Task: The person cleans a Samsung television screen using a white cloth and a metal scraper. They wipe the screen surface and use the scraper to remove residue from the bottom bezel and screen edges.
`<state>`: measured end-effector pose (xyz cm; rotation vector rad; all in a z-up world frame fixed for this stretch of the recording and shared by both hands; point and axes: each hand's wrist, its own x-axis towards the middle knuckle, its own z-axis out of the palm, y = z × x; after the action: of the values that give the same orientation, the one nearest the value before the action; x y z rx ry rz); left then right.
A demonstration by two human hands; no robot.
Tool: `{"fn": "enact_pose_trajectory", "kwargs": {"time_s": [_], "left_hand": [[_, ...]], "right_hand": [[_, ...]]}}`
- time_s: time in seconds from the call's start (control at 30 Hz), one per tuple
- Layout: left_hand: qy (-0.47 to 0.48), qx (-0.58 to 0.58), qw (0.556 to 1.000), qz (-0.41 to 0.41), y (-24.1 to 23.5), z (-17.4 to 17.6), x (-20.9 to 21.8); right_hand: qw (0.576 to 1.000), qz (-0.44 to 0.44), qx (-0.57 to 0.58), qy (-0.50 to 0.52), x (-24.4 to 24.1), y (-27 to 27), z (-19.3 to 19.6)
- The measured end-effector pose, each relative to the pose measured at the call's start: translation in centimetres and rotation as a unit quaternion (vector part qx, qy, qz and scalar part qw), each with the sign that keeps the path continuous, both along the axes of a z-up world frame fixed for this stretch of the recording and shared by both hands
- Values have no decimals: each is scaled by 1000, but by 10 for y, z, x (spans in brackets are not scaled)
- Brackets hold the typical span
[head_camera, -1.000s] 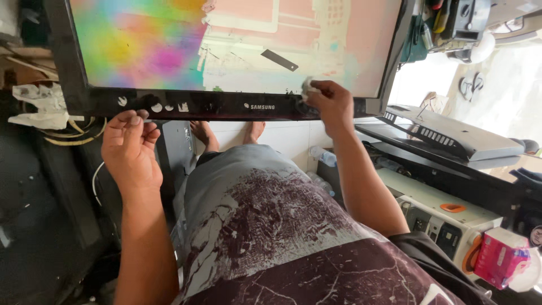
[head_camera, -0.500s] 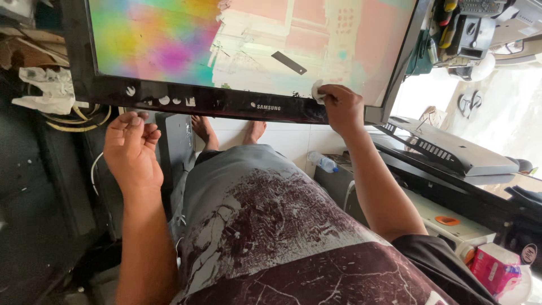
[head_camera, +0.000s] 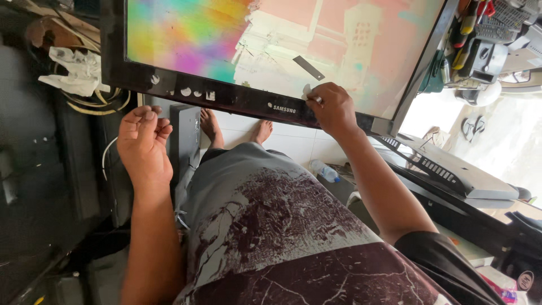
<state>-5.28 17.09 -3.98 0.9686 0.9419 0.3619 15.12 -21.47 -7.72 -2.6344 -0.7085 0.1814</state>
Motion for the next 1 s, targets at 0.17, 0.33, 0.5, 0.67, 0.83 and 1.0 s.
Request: {"fn": "enact_pose_trajectory", "kwargs": {"time_s": [0.17, 0.33, 0.5, 0.67, 0.83, 1.0], "left_hand": [[-8, -9, 1000, 17, 6, -9, -10], [-10, -6, 999, 36, 9, -10, -17], [-10, -3, 999, 51, 10, -10, -23], [0, -7, 998, 55, 8, -15, -28], [-1, -11, 998, 66, 5, -7, -26], [-4, -11, 997, 77, 7, -3, -30]], "right_hand": [[996, 67, -51, -22, 4, 7, 15], [986, 151, -71, -2, 8, 11, 46], [976, 215, -26, 24, 24, -2, 27], [969, 245, -8, 9, 39, -15, -51], [967, 247, 54, 43, 36, 51, -64], [966, 258, 29, 3, 27, 141, -62]]}}
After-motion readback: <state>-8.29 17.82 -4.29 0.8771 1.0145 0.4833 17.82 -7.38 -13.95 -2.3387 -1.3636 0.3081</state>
